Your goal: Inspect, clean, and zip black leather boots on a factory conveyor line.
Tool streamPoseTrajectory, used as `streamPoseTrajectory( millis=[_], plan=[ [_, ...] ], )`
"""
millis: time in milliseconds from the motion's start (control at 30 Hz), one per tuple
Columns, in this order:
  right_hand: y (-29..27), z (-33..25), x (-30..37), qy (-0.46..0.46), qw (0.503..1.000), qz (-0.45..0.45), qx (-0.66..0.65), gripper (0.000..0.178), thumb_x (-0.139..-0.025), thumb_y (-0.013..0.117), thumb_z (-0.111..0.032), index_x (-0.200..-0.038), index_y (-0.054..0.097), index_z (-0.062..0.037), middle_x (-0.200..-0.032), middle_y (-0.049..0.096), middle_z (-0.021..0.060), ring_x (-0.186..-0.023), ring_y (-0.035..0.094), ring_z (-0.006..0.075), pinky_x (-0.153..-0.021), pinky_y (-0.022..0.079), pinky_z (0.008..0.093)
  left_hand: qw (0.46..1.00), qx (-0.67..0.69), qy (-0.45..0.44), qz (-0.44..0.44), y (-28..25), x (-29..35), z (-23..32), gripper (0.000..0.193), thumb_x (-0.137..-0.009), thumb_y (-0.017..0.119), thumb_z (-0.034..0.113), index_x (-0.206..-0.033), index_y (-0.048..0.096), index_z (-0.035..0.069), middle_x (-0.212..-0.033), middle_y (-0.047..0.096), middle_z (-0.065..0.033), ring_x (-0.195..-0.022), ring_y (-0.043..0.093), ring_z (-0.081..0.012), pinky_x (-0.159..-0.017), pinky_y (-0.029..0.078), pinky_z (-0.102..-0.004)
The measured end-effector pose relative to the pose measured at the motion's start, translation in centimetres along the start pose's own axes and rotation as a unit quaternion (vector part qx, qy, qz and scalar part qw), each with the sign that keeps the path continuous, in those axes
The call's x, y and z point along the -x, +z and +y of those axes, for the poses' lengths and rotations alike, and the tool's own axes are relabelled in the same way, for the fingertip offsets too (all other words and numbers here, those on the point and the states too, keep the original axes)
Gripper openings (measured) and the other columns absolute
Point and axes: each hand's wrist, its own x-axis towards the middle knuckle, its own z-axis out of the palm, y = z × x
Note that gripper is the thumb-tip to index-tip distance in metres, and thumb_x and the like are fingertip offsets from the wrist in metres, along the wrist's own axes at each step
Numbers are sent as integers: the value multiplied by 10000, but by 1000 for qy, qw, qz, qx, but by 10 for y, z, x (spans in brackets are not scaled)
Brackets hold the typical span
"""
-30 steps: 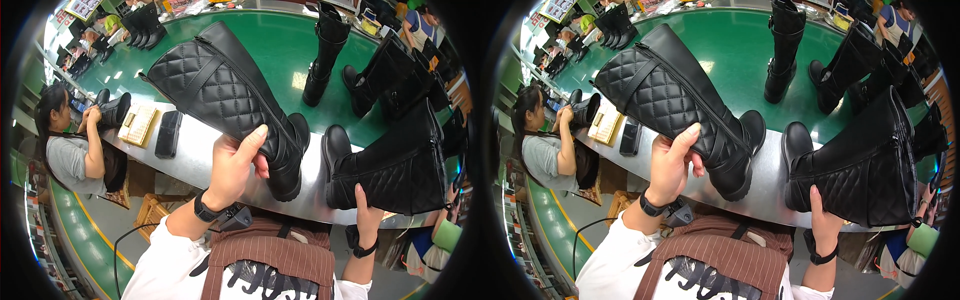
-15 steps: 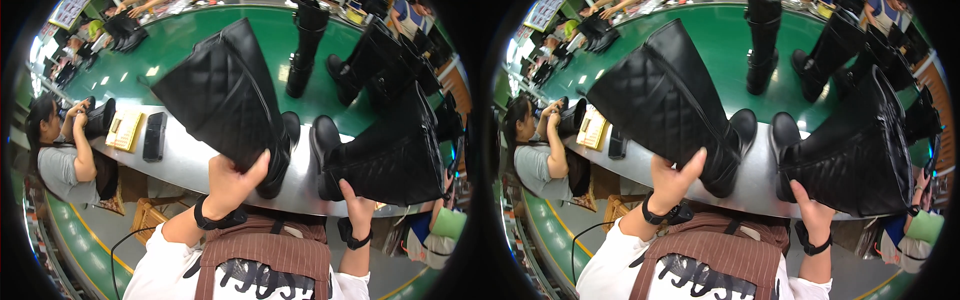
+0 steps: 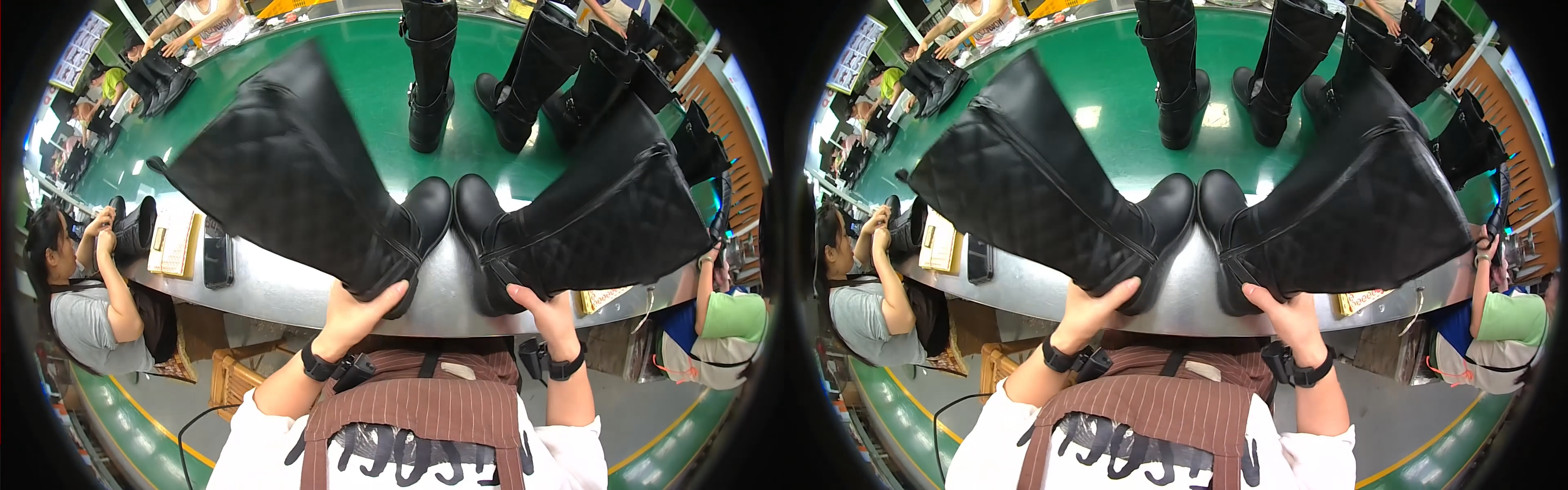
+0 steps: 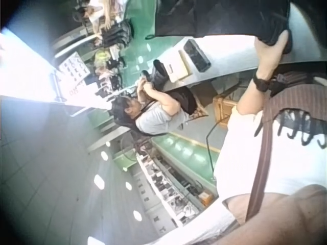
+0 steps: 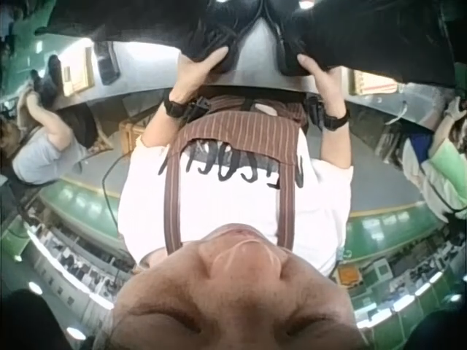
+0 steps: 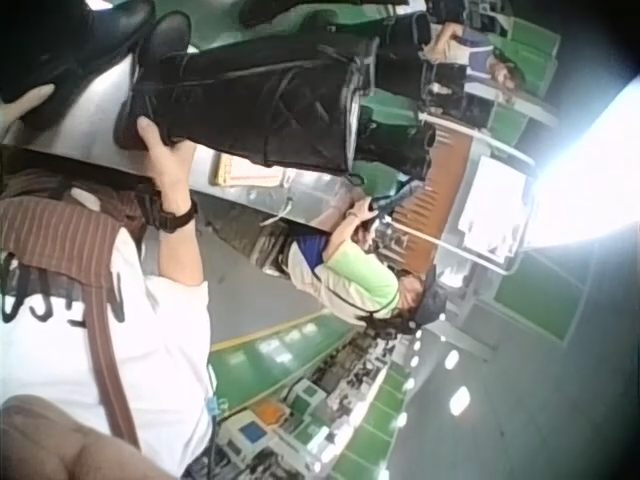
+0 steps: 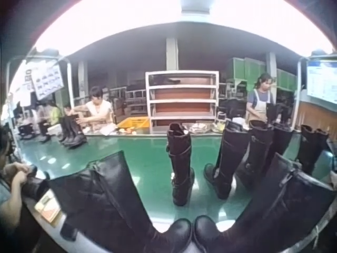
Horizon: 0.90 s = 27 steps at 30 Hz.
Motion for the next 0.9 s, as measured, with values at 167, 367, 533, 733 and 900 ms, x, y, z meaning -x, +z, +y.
streamPoseTrajectory(
  millis=[167, 367, 533, 733, 900],
  plan=[
    [-6, 22, 6, 56, 974, -3, -219, 328, -870, 576, -156, -1145, 609, 20, -1128, 657, 111, -1036, 627, 223, -947, 476, 353, 962, 247, -92, -68, 2, -2, 12, 482, -905, 633, 224, -1310, 491, 6, -1267, 574, -117, -1137, 574, -224, -1006, 448, -387],
    [23, 13, 5, -34, 914, -57, -401, 401, -888, 530, -284, -1143, 608, 16, -1139, 656, 109, -1058, 616, 232, -975, 448, 373, 907, 376, -99, -160, 26, -9, 35, 648, -938, 511, 499, -1365, 438, 17, -1300, 560, -131, -1165, 564, -245, -1016, 429, -414],
    [31, 7, 9, -44, 929, -69, -361, 384, -871, 551, -289, -1086, 634, 18, -1105, 666, 92, -1033, 612, 208, -933, 449, 339, 902, 382, -99, -173, 25, -11, 38, 606, -931, 558, 466, -1353, 457, 43, -1308, 559, -98, -1178, 550, -225, -1012, 423, -429],
    [32, 9, 9, -37, 928, -71, -364, 372, -870, 551, -275, -1079, 637, 20, -1119, 665, 92, -1038, 611, 208, -945, 444, 339, 908, 373, -87, -173, 25, -12, 34, 576, -926, 592, 423, -1354, 453, 64, -1309, 552, -93, -1187, 540, -230, -1001, 427, -468],
    [37, 10, 5, -41, 922, -77, -377, 356, -871, 550, -263, -1071, 645, 16, -1124, 667, 97, -1053, 609, 213, -962, 436, 346, 892, 404, -99, -175, 22, -13, 30, 571, -925, 602, 405, -1358, 446, 68, -1305, 551, -89, -1196, 533, -233, -1002, 432, -467]
  ],
)
